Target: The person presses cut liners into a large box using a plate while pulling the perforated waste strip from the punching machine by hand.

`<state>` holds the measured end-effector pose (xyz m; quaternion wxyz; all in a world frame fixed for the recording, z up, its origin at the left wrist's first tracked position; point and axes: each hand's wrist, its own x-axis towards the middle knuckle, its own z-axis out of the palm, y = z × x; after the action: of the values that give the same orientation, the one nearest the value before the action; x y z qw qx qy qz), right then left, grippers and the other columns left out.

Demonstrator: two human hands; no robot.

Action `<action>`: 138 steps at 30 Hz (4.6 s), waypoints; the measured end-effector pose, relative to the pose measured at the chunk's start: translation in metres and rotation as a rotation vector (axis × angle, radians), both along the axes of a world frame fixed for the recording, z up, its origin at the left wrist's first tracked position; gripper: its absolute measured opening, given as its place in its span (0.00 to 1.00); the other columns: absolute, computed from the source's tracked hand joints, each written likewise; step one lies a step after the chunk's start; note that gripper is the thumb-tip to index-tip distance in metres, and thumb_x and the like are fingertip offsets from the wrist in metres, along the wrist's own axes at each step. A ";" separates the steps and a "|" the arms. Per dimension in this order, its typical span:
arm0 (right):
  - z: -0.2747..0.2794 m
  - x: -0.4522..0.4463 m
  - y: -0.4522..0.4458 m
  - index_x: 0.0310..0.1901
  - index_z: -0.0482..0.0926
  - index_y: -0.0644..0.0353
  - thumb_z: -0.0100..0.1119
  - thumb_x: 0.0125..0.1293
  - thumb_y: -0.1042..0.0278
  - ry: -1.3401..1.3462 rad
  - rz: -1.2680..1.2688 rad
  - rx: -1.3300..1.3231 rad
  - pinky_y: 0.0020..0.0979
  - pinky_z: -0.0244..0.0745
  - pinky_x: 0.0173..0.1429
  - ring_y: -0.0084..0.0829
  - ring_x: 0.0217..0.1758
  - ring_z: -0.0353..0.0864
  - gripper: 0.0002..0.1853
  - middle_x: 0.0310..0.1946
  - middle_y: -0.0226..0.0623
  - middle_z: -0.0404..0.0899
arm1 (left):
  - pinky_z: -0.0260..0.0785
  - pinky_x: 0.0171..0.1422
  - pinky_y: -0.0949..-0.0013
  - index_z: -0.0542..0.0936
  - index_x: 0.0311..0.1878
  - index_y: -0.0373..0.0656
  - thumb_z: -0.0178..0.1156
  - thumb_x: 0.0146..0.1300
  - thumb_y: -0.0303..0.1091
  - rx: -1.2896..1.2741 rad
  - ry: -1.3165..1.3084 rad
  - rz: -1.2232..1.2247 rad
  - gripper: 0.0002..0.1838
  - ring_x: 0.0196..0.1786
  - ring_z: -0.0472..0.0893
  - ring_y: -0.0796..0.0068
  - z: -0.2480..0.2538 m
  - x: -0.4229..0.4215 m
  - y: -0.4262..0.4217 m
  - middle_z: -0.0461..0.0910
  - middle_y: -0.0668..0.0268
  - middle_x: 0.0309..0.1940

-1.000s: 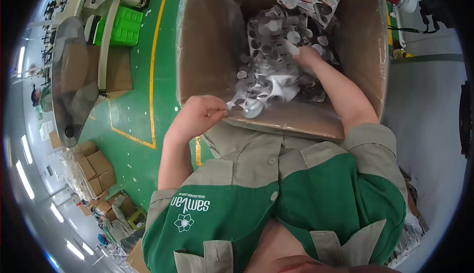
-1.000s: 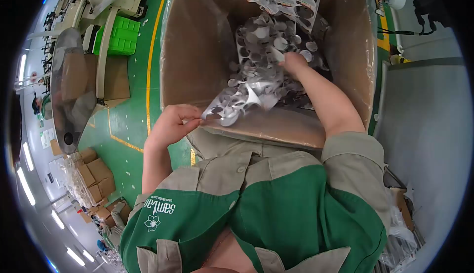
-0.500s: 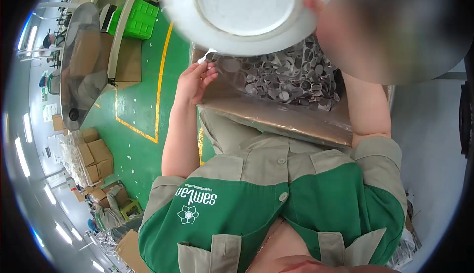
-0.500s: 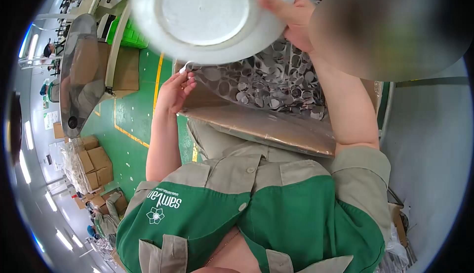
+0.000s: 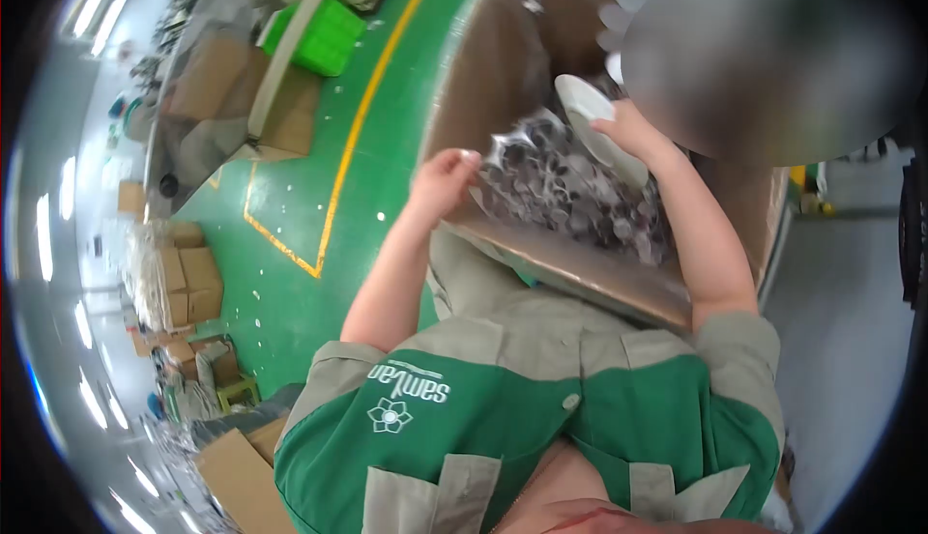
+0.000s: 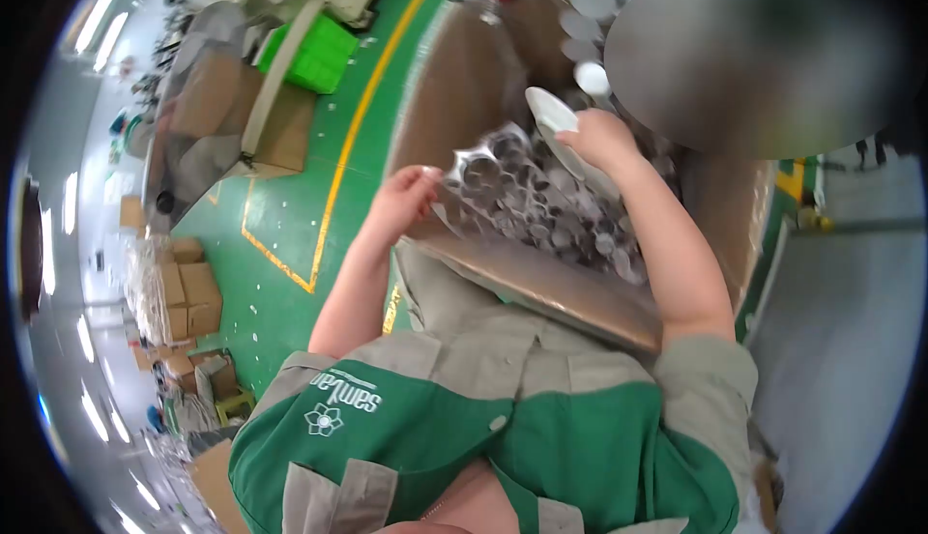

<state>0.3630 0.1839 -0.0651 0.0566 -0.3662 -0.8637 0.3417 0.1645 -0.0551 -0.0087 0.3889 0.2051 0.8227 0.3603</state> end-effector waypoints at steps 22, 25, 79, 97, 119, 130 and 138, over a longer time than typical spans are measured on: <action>0.060 -0.001 0.002 0.41 0.80 0.64 0.60 0.59 0.55 0.424 0.078 -0.344 0.30 0.74 0.43 0.25 0.38 0.81 0.18 0.32 0.36 0.82 | 0.52 0.25 0.71 0.64 0.12 0.41 0.62 0.37 0.20 0.426 0.552 -0.718 0.15 0.23 0.64 0.72 0.102 0.017 -0.094 0.63 0.67 0.18; 0.060 0.006 0.000 0.53 0.71 0.66 0.57 0.62 0.54 0.860 0.102 -1.165 0.33 0.76 0.50 0.30 0.44 0.80 0.24 0.44 0.38 0.79 | 0.51 0.26 0.69 0.62 0.12 0.42 0.65 0.36 0.23 0.662 0.585 -0.648 0.18 0.23 0.63 0.71 0.127 0.010 -0.104 0.61 0.68 0.19; -0.157 0.059 0.030 0.38 0.81 0.59 0.62 0.53 0.49 -0.446 -0.149 0.071 0.40 0.74 0.44 0.44 0.42 0.79 0.20 0.40 0.44 0.80 | 0.65 0.58 0.66 0.68 0.60 0.33 0.50 0.64 0.34 0.628 0.078 0.340 0.23 0.56 0.72 0.67 0.194 -0.066 -0.194 0.72 0.54 0.55; 0.101 0.030 0.007 0.51 0.74 0.63 0.59 0.60 0.50 1.032 0.094 -0.846 0.29 0.74 0.49 0.27 0.43 0.80 0.26 0.42 0.37 0.79 | 0.70 0.48 0.61 0.78 0.40 0.44 0.58 0.49 0.25 -0.262 0.961 -0.681 0.13 0.36 0.79 0.57 0.063 -0.003 0.001 0.79 0.54 0.30; 0.108 0.006 -0.029 0.46 0.77 0.64 0.59 0.61 0.56 0.999 0.150 -0.815 0.31 0.76 0.46 0.25 0.38 0.81 0.20 0.37 0.35 0.81 | 0.63 0.51 0.74 0.79 0.25 0.35 0.44 0.47 0.10 0.430 0.680 -0.321 0.14 0.43 0.73 0.73 0.153 -0.029 -0.103 0.74 0.63 0.37; -0.154 0.051 0.008 0.43 0.81 0.58 0.63 0.51 0.58 -0.555 -0.083 -0.004 0.40 0.75 0.47 0.42 0.46 0.80 0.19 0.44 0.42 0.80 | 0.62 0.57 0.69 0.78 0.36 0.39 0.50 0.54 0.18 0.502 0.759 0.442 0.10 0.49 0.72 0.73 0.193 -0.119 -0.184 0.75 0.62 0.44; -0.072 0.013 0.011 0.42 0.80 0.62 0.66 0.49 0.47 -0.595 0.146 0.030 0.41 0.74 0.50 0.41 0.47 0.79 0.27 0.46 0.43 0.79 | 0.67 0.53 0.67 0.77 0.47 0.34 0.69 0.46 0.44 -0.279 0.758 -0.400 0.28 0.45 0.79 0.64 0.150 -0.036 -0.038 0.80 0.56 0.42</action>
<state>0.3757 0.1953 -0.1373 -0.2181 -0.3863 -0.8713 0.2100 0.1289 -0.0927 0.1417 0.1460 0.4234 0.8919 0.0632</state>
